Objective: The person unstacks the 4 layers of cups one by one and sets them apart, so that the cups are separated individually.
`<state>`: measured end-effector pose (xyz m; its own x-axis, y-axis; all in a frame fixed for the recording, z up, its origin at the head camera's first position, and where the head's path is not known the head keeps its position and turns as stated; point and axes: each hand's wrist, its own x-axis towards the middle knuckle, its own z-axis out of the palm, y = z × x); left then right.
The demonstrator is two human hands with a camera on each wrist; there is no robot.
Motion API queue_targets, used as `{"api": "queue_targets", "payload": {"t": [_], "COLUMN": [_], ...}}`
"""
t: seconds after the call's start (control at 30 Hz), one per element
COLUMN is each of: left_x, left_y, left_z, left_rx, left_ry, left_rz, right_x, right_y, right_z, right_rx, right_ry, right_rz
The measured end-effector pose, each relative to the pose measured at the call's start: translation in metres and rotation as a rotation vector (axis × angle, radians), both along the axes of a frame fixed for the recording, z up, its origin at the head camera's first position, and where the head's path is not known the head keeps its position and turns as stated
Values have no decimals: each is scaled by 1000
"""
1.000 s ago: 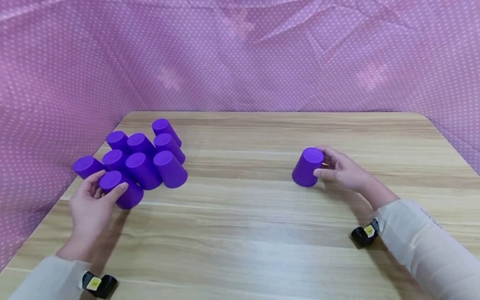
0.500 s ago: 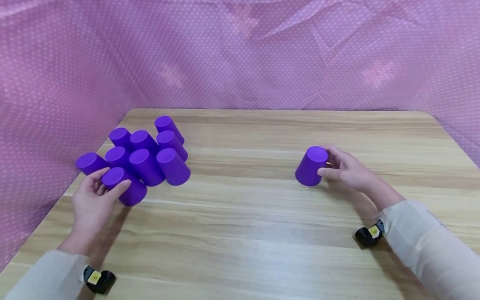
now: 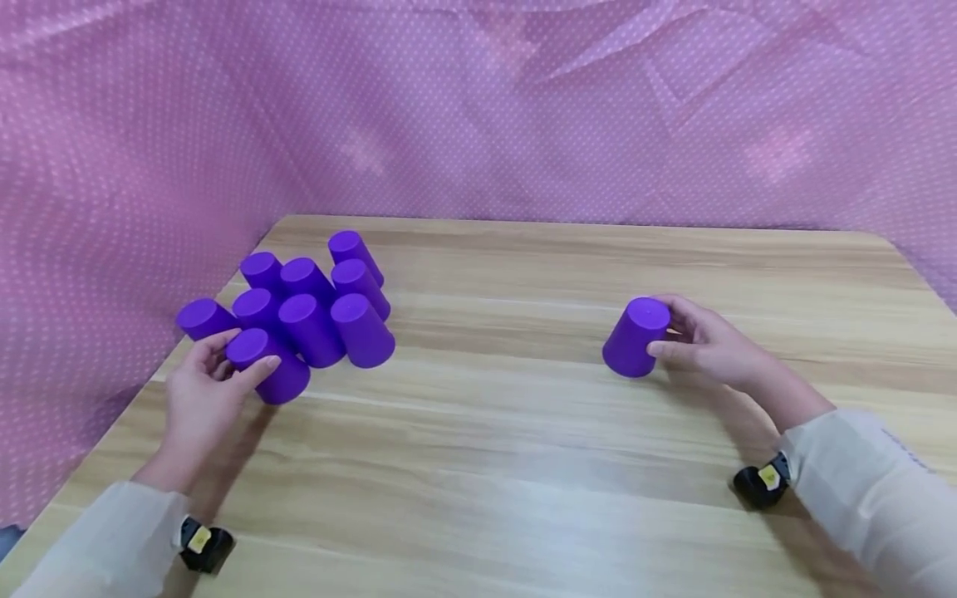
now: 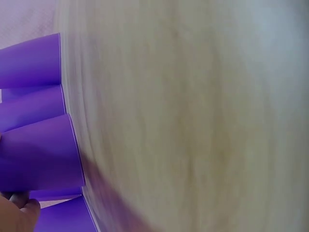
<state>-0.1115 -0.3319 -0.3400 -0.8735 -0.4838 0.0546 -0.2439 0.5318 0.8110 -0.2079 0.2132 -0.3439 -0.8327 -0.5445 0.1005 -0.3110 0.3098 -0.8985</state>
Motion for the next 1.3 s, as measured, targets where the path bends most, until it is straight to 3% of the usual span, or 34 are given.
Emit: {"api": "queue_targets", "payload": {"t": [0.03, 0.2, 0.27, 0.5, 0.8, 1.07, 1.3], "left_x": [3, -2, -2, 5, 6, 1, 0], "left_y": [3, -10, -10, 5, 8, -2, -6], "left_z": [5, -10, -11, 7, 10, -1, -8], "left_rx": [-9, -34, -35, -45, -40, -2, -16], "left_ry": [-12, 50, 67, 47, 54, 98, 99], "left_rz": [-7, -23, -15, -30, -43, -73, -48], "right_x": [0, 2, 1, -4, -8, -13, -17], "right_y": [-1, -2, -4, -12, -33, -55, -74], "right_z": [0, 0, 2, 9, 20, 21, 25], "right_rx": [6, 29, 36, 96, 93, 76, 73], "right_ry": [1, 27, 26, -5, -47, -72, -64], "right_rz": [1, -16, -25, -101, -174, -216, -224]}}
